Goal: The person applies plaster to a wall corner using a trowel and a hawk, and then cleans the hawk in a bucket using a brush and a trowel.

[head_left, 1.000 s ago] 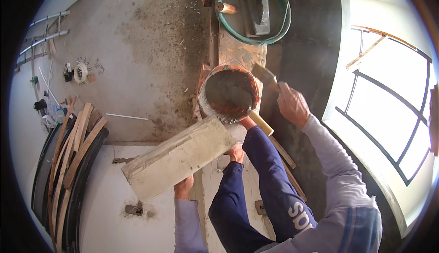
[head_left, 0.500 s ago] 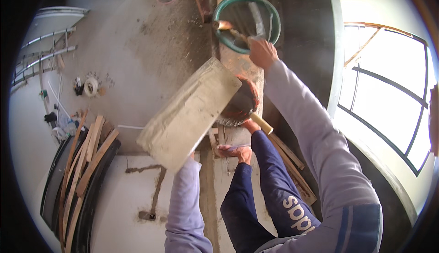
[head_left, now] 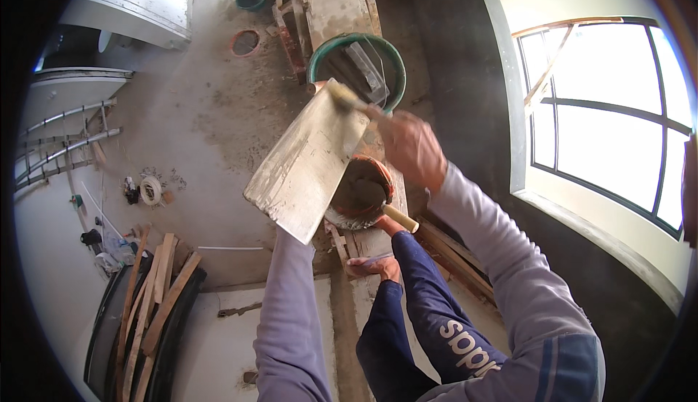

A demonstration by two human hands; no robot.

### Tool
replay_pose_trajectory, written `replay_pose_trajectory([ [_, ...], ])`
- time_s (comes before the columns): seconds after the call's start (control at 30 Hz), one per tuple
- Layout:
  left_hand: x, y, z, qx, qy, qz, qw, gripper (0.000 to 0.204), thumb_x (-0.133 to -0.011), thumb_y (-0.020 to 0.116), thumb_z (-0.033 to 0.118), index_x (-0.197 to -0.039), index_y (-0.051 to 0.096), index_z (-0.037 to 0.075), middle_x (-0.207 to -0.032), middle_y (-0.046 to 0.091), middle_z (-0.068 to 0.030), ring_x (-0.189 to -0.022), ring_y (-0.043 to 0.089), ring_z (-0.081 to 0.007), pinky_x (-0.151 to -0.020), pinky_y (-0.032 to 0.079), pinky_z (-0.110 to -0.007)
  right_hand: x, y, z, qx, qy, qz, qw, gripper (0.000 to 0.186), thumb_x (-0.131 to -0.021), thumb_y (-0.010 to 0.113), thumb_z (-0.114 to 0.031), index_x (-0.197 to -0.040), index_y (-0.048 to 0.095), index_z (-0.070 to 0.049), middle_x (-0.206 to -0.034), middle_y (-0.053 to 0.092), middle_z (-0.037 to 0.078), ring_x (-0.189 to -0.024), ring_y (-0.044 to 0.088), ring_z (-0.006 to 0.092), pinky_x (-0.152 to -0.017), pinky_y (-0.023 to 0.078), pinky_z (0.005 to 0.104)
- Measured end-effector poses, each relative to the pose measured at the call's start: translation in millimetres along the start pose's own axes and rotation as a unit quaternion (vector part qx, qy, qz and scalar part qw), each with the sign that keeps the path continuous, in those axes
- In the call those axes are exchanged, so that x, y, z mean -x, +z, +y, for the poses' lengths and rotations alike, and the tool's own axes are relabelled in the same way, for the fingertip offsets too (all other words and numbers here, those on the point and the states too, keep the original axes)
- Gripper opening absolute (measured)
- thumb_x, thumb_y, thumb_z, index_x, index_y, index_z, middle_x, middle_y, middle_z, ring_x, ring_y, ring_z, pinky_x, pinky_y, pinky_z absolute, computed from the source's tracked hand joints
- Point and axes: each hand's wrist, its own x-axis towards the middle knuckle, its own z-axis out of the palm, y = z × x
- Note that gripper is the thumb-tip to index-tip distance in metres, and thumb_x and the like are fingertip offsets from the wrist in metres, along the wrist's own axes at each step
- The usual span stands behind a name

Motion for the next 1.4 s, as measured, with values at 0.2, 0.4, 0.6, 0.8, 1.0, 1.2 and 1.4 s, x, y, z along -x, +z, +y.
replay_pose_trajectory([
  [0.2,15.4,-18.0,-19.7,-0.042,0.029,0.014,0.999,0.044,-0.089,0.052,0.019,-0.130,0.051,0.004,-0.133,0.049,-0.0224,-0.123,0.044,-0.0424,-0.105,0.032,-0.053,-20.7,-14.0,5.7,-0.028,0.008,0.046,0.999,0.034,-0.085,0.048,-0.006,-0.116,0.060,-0.007,-0.070,0.057,0.018,-0.063,0.058,0.0355,-0.059,0.047,0.0463],
  [0.4,23.2,-18.2,-26.9,-0.069,0.092,0.005,0.993,0.043,-0.086,0.054,0.016,-0.127,0.053,0.003,-0.129,0.051,-0.0224,-0.121,0.046,-0.0427,-0.103,0.034,-0.054,4.6,-15.9,-30.5,-0.052,-0.005,-0.030,0.998,0.034,-0.082,0.048,-0.004,-0.113,0.061,-0.005,-0.072,0.059,0.020,-0.066,0.061,0.0352,-0.060,0.048,0.0449],
  [0.6,16.9,-55.4,-31.9,0.422,-0.283,-0.059,0.859,0.031,-0.086,0.055,0.008,-0.117,0.059,0.004,-0.119,0.059,-0.0158,-0.111,0.055,-0.0339,-0.097,0.043,-0.043,-59.9,109.8,65.6,0.003,0.205,-0.146,0.968,0.025,-0.080,0.050,-0.011,-0.094,0.067,0.000,-0.089,0.066,0.023,-0.088,0.065,0.0391,-0.078,0.051,0.0456],
  [0.8,3.2,-32.4,-43.0,0.230,-0.157,-0.101,0.955,0.034,-0.099,0.046,0.023,-0.125,0.051,0.002,-0.120,0.057,-0.0072,-0.109,0.056,-0.0172,-0.086,0.050,-0.032,-62.0,145.2,88.5,0.035,0.211,-0.186,0.959,0.029,-0.080,0.049,-0.012,-0.098,0.067,0.001,-0.100,0.066,0.022,-0.099,0.064,0.0358,-0.085,0.050,0.0421],
  [1.0,-23.7,-14.6,-7.9,0.257,-0.083,-0.081,0.959,0.034,-0.098,0.047,0.025,-0.121,0.054,0.002,-0.115,0.059,-0.0075,-0.105,0.057,-0.0176,-0.084,0.050,-0.032,7.2,-11.4,17.7,-0.126,0.071,-0.072,0.987,0.035,-0.086,0.051,-0.010,-0.119,0.063,-0.010,-0.079,0.061,0.022,-0.072,0.062,0.0347,-0.064,0.048,0.0413],
  [1.2,-36.3,-18.4,15.5,0.332,-0.099,-0.102,0.932,0.033,-0.097,0.049,0.027,-0.118,0.057,0.002,-0.111,0.062,-0.0077,-0.101,0.058,-0.0181,-0.082,0.050,-0.031,18.8,-45.6,-24.3,-0.135,0.006,-0.095,0.986,0.034,-0.086,0.052,-0.008,-0.118,0.064,-0.012,-0.073,0.058,0.020,-0.068,0.057,0.0351,-0.062,0.044,0.0422],
  [1.4,-0.8,-67.7,8.8,0.633,-0.337,-0.140,0.683,0.034,-0.097,0.050,0.029,-0.114,0.060,0.002,-0.106,0.064,-0.0080,-0.097,0.060,-0.0185,-0.079,0.049,-0.031,-80.0,27.7,45.3,-0.120,0.041,-0.027,0.991,0.030,-0.088,0.045,-0.012,-0.103,0.070,-0.014,-0.080,0.064,0.022,-0.073,0.064,0.0372,-0.065,0.052,0.0423],
])
